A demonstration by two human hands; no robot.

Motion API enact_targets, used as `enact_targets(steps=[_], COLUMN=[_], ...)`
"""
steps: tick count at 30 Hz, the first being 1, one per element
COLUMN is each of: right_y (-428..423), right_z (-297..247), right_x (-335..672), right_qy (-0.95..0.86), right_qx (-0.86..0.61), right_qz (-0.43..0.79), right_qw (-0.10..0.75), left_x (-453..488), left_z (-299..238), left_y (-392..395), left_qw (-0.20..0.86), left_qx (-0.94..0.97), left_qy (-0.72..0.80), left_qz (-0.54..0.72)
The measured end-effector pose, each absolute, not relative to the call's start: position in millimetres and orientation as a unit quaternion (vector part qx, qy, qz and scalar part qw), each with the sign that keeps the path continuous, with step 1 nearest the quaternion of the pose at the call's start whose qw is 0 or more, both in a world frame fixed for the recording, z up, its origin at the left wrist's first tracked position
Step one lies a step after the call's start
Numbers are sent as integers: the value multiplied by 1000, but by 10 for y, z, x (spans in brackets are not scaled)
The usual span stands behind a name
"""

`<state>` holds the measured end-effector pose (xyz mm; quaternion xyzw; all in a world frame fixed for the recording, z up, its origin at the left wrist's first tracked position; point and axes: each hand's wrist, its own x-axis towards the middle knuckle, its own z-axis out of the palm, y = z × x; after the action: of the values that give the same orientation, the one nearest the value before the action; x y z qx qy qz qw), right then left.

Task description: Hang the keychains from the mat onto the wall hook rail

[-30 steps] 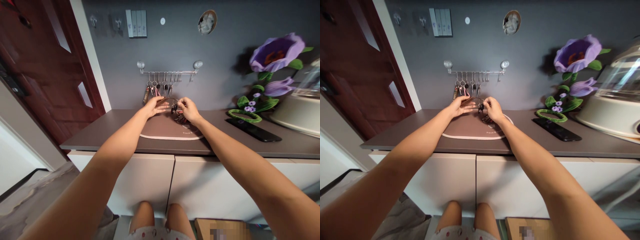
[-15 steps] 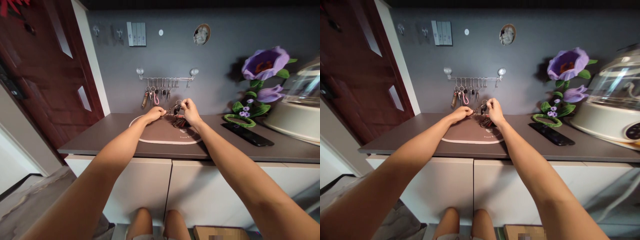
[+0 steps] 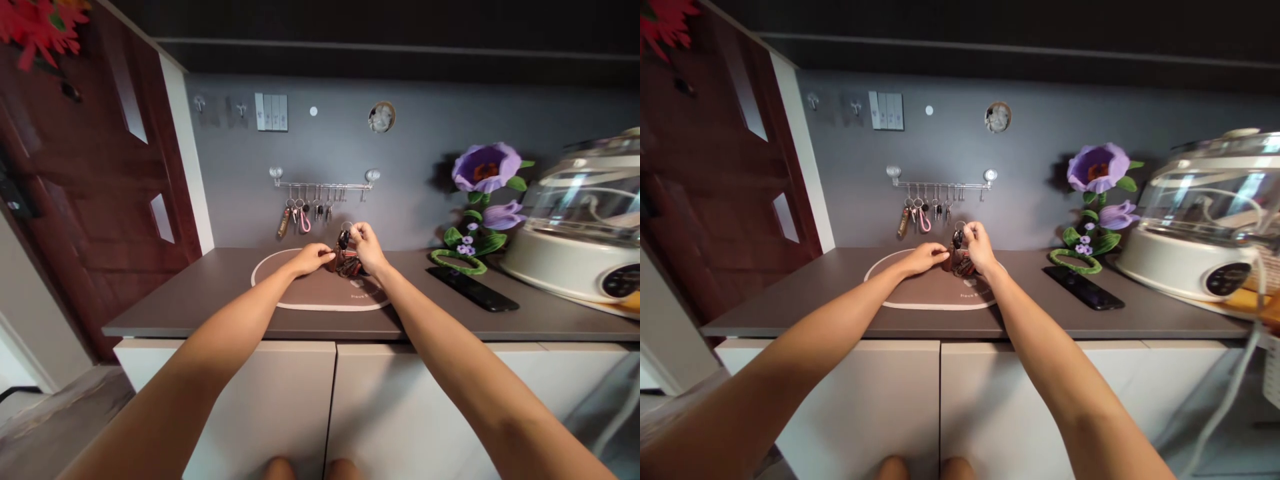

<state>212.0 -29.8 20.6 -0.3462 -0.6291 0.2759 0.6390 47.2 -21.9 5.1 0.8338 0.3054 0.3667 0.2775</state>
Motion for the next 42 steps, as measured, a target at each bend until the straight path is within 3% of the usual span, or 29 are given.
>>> enact_targets(steps=[16,27,42], right_y=[50,481,720], right_z=[594,870,692], right_x=[2011,1885,1919], right_qy=[-547,-521,-569], right_qx=[-378,-433,-418], right_qz=[322,284,258], right_qw=[673,679,660], left_x=[541,560,544], left_z=[-23,-50,-60], left_y=[-121,-74,-52], left_qw=[96,79,80], left_qx=[796,794,795], left_qy=[395,407,405], left_qz=[450,445,444])
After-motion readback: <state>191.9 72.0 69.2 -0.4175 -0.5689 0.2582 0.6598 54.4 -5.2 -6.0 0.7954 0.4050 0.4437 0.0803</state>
